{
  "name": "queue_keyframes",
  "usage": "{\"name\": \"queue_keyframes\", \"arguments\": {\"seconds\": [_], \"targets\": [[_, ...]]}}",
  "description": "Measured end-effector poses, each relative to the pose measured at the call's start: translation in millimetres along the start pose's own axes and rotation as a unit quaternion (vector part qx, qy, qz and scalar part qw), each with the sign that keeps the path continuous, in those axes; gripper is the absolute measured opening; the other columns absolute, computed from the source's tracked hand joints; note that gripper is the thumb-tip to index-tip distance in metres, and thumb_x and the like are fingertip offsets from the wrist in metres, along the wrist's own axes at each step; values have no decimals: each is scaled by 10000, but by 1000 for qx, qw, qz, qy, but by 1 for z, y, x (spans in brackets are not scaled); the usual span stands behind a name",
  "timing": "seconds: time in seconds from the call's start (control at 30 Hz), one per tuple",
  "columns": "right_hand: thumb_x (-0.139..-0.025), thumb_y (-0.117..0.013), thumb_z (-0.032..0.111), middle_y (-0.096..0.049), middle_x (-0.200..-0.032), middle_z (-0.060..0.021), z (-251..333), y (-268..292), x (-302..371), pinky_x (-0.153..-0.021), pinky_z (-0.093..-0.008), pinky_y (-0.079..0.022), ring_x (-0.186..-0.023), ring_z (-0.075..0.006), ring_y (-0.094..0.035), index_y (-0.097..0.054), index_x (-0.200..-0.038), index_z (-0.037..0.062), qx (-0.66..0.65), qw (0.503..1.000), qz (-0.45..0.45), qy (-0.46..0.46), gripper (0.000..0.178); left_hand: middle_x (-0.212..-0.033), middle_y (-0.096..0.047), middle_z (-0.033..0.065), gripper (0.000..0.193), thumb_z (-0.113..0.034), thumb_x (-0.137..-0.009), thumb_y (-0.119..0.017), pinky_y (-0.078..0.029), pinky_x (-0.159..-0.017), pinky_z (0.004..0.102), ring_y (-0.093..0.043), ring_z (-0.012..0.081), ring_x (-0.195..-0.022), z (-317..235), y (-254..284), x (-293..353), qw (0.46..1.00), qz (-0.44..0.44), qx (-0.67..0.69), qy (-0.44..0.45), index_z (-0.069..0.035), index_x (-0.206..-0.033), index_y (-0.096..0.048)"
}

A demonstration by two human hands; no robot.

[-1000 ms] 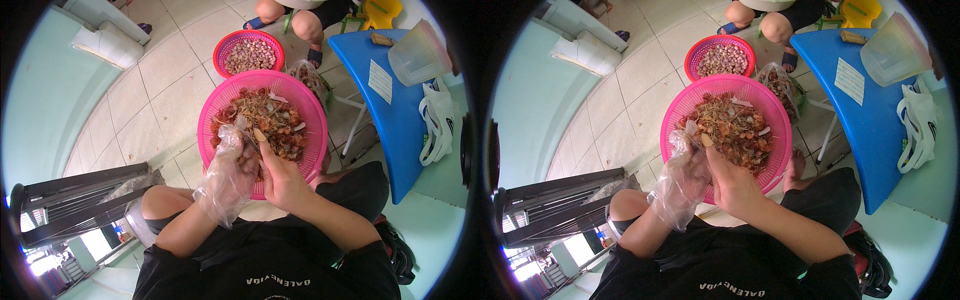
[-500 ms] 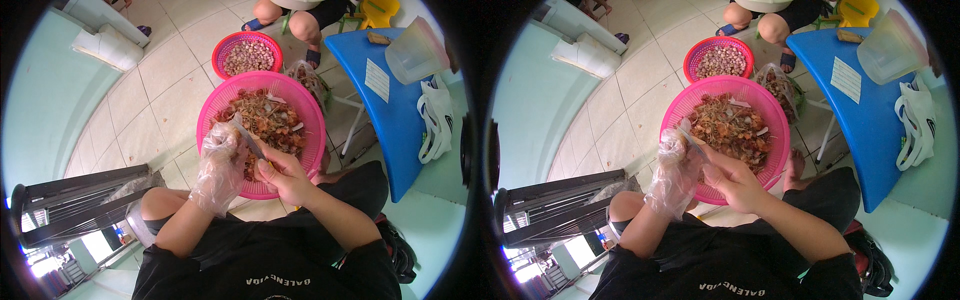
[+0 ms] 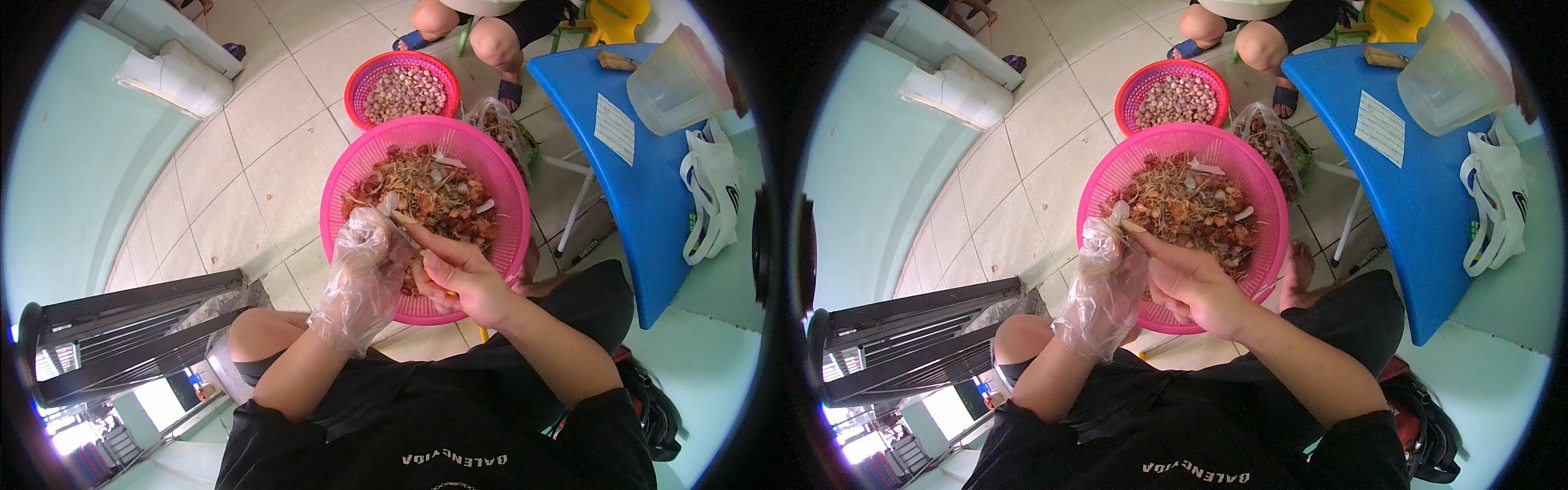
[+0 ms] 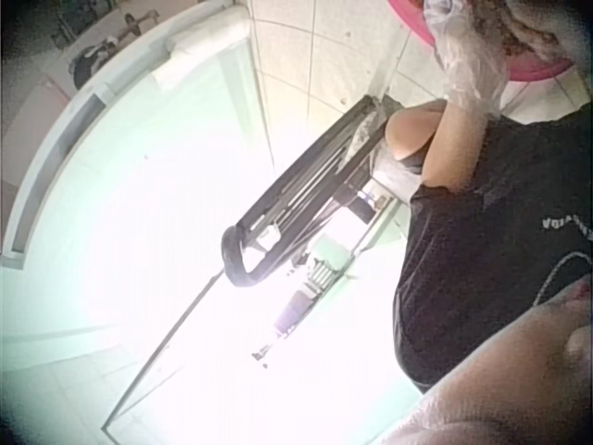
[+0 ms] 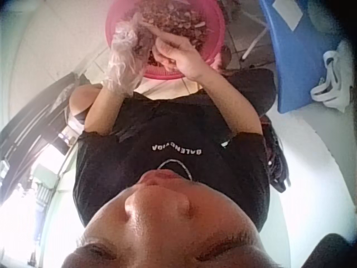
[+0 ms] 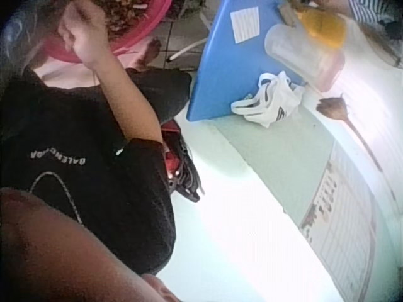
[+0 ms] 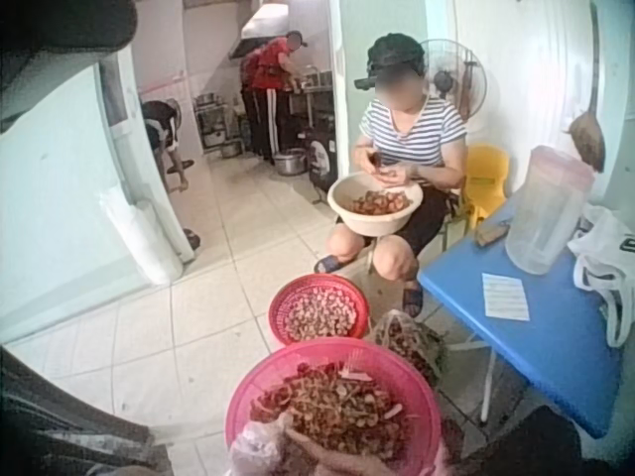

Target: The person uses a knife and a fork to peel and trim shallots, placing the cleaned shallots into a separate pink basket.

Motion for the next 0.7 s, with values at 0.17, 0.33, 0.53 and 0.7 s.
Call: {"name": "queue_keyframes", "arguments": {"seconds": [0.17,0.33,0.53,0.7], "targets": [[-1083,-466,232,-390,-705,54,-3,1,-1,-525,-199,-282,-584,-43,-316,-245,-1611,148,5,1000,-2,4,578,-873,-488,-54,393,-145,-1007,-595,-377,-650,226,-424,82,-719,-1,-3,0,1000,29,-3,-9,-86,-1392,-538],[-1078,-476,210,-386,-696,55,-9,2,-1,-514,-200,-281,-570,-40,-311,-252,-1609,154,-31,1000,-1,5,580,-865,-477,-59,402,-186,-1008,-610,-381,-669,232,-425,83,-738,1,-7,3,1000,-18,15,17,-90,-1392,-541],[-1072,-476,189,-384,-686,55,-16,2,-1,-490,-201,-294,-541,-46,-330,-255,-1607,150,-108,994,-27,-12,581,-849,-468,-48,300,-197,-1022,-584,-376,-648,235,-420,87,-719,3,-12,1,998,-25,25,43,-98,-1305,-574],[-1073,-467,189,-382,-693,51,-15,3,-3,-468,-212,-290,-531,-51,-331,-253,-1608,151,-99,995,-13,6,577,-841,-477,-34,188,-163,-1029,-555,-367,-619,239,-415,88,-700,-2,-15,4,999,-44,-12,14,-100,-1202,-593]]}}
Point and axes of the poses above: each hand's wrist, its own x-axis away from the middle knuckle, its own y-axis out of the back of the hand, z = x × y, the point moved 6 cm from there along -x, towards the middle knuckle
